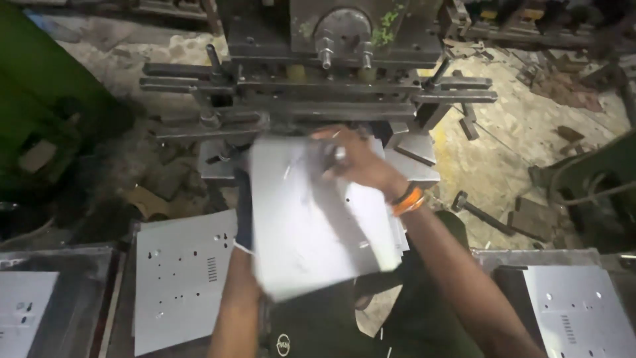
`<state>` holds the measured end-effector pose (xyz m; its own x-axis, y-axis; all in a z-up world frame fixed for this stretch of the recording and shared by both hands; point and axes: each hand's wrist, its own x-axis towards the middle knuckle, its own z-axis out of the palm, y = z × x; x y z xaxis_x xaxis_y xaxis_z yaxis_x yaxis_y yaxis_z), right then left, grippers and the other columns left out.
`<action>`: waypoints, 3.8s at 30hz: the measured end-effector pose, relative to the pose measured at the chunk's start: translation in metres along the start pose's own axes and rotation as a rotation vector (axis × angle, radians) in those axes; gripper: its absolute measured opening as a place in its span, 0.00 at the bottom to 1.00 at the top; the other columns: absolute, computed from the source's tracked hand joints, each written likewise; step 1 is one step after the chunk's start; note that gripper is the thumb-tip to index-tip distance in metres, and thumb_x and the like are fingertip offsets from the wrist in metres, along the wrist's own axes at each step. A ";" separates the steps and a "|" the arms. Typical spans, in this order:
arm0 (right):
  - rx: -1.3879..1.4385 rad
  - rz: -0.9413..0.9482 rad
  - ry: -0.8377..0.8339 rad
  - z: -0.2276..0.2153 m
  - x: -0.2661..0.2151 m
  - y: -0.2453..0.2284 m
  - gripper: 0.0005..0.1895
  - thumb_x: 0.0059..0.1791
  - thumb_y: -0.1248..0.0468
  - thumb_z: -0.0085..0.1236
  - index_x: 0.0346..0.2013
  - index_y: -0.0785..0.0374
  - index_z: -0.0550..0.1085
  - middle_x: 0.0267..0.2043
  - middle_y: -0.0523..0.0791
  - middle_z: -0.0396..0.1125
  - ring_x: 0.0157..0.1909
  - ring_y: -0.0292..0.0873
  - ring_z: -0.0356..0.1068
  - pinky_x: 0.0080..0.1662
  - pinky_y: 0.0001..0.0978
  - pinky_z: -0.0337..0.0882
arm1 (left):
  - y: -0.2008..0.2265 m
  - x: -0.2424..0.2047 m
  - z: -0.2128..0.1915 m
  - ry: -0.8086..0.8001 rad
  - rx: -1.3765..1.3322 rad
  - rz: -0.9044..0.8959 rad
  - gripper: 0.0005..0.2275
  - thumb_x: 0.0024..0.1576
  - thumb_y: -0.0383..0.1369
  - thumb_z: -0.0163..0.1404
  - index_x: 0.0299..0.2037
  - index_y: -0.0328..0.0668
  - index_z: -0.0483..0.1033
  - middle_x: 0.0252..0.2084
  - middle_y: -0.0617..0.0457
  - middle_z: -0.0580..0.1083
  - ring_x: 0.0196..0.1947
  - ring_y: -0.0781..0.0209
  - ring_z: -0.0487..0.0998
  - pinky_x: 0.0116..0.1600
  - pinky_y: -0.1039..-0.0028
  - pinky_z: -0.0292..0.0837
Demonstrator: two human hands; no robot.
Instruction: Placing metal sheets into an industrial stamping press to shape them and then stacking the results.
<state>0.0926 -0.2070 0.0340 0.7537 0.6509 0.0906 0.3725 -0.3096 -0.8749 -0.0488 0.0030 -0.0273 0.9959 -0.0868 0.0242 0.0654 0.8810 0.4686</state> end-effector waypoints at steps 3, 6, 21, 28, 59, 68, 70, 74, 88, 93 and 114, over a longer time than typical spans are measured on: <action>-0.362 -0.249 -0.013 0.027 -0.005 -0.022 0.47 0.38 0.57 0.76 0.67 0.64 0.64 0.69 0.54 0.55 0.65 0.56 0.60 0.56 0.54 0.69 | 0.000 -0.009 0.000 0.000 0.143 -0.052 0.26 0.54 0.39 0.52 0.63 0.37 0.69 0.56 0.44 0.74 0.53 0.52 0.76 0.56 0.65 0.73; -0.762 -0.160 0.096 0.036 -0.030 -0.020 0.51 0.35 0.52 0.81 0.65 0.62 0.63 0.68 0.53 0.54 0.70 0.61 0.55 0.64 0.64 0.55 | -0.001 -0.017 0.002 0.002 0.284 -0.105 0.26 0.51 0.32 0.56 0.62 0.35 0.71 0.51 0.46 0.76 0.49 0.55 0.77 0.52 0.66 0.74; 0.219 0.375 0.566 -0.043 -0.031 0.061 0.20 0.50 0.52 0.60 0.31 0.69 0.75 0.27 0.40 0.67 0.29 0.36 0.63 0.35 0.31 0.65 | 0.002 0.134 -0.098 0.294 0.638 0.070 0.13 0.57 0.33 0.57 0.48 0.35 0.80 0.38 0.52 0.79 0.35 0.62 0.79 0.40 0.71 0.75; 0.175 0.155 0.553 -0.040 -0.024 0.074 0.17 0.48 0.49 0.61 0.35 0.59 0.74 0.39 0.33 0.69 0.42 0.29 0.65 0.46 0.24 0.64 | 0.007 0.129 -0.106 0.358 0.717 0.159 0.10 0.57 0.32 0.58 0.46 0.37 0.82 0.40 0.54 0.80 0.36 0.66 0.78 0.41 0.74 0.73; -1.168 -0.260 0.827 0.014 -0.065 0.005 0.27 0.35 0.57 0.70 0.44 0.62 0.71 0.41 0.51 0.70 0.41 0.52 0.72 0.38 0.35 0.73 | 0.035 -0.011 -0.071 0.471 1.102 0.763 0.06 0.65 0.28 0.53 0.48 0.34 0.77 0.44 0.52 0.77 0.44 0.63 0.78 0.53 0.71 0.75; 0.281 0.210 -0.115 0.309 -0.084 -0.035 0.26 0.50 0.62 0.58 0.61 0.68 0.69 0.55 0.50 0.70 0.56 0.46 0.72 0.55 0.38 0.71 | 0.087 -0.165 -0.165 1.313 1.860 0.554 0.28 0.59 0.44 0.61 0.63 0.31 0.71 0.59 0.34 0.74 0.58 0.37 0.76 0.61 0.56 0.71; 0.408 0.531 -0.049 0.372 -0.085 0.017 0.29 0.49 0.58 0.61 0.61 0.69 0.68 0.59 0.52 0.69 0.60 0.48 0.69 0.60 0.40 0.67 | 0.095 -0.188 -0.141 1.667 1.780 -0.109 0.35 0.56 0.55 0.53 0.66 0.35 0.67 0.61 0.32 0.69 0.57 0.30 0.71 0.53 0.43 0.66; 0.539 0.764 -0.024 0.374 -0.082 0.007 0.28 0.48 0.56 0.62 0.58 0.69 0.69 0.58 0.52 0.72 0.60 0.48 0.71 0.61 0.39 0.67 | 0.090 -0.209 -0.199 1.475 1.916 -0.178 0.36 0.64 0.62 0.38 0.64 0.32 0.70 0.59 0.27 0.70 0.56 0.27 0.72 0.58 0.43 0.66; 0.727 0.333 0.129 0.260 -0.102 -0.059 0.21 0.44 0.73 0.57 0.53 0.71 0.75 0.53 0.54 0.74 0.56 0.48 0.73 0.57 0.38 0.71 | 0.115 -0.194 -0.126 1.082 1.690 -0.150 0.25 0.59 0.45 0.56 0.57 0.28 0.74 0.56 0.34 0.74 0.57 0.38 0.73 0.59 0.57 0.67; 0.751 0.477 0.363 0.108 -0.127 -0.009 0.34 0.41 0.76 0.53 0.62 0.62 0.60 0.60 0.48 0.59 0.58 0.44 0.65 0.56 0.40 0.71 | 0.076 -0.129 0.002 0.498 0.777 0.103 0.26 0.50 0.29 0.56 0.62 0.31 0.72 0.53 0.44 0.79 0.51 0.55 0.78 0.57 0.67 0.72; 0.441 0.316 0.570 -0.028 -0.046 0.051 0.20 0.48 0.62 0.60 0.49 0.75 0.72 0.41 0.45 0.70 0.40 0.37 0.68 0.44 0.27 0.68 | 0.018 0.092 -0.038 0.264 0.671 0.112 0.13 0.56 0.33 0.59 0.47 0.34 0.82 0.40 0.52 0.80 0.37 0.63 0.79 0.44 0.71 0.74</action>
<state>0.0916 -0.2722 -0.0019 0.9941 0.0846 -0.0681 -0.0649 -0.0393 -0.9971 0.0467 0.0286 -0.0501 0.9817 0.1768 -0.0702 -0.0058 0.3963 0.9181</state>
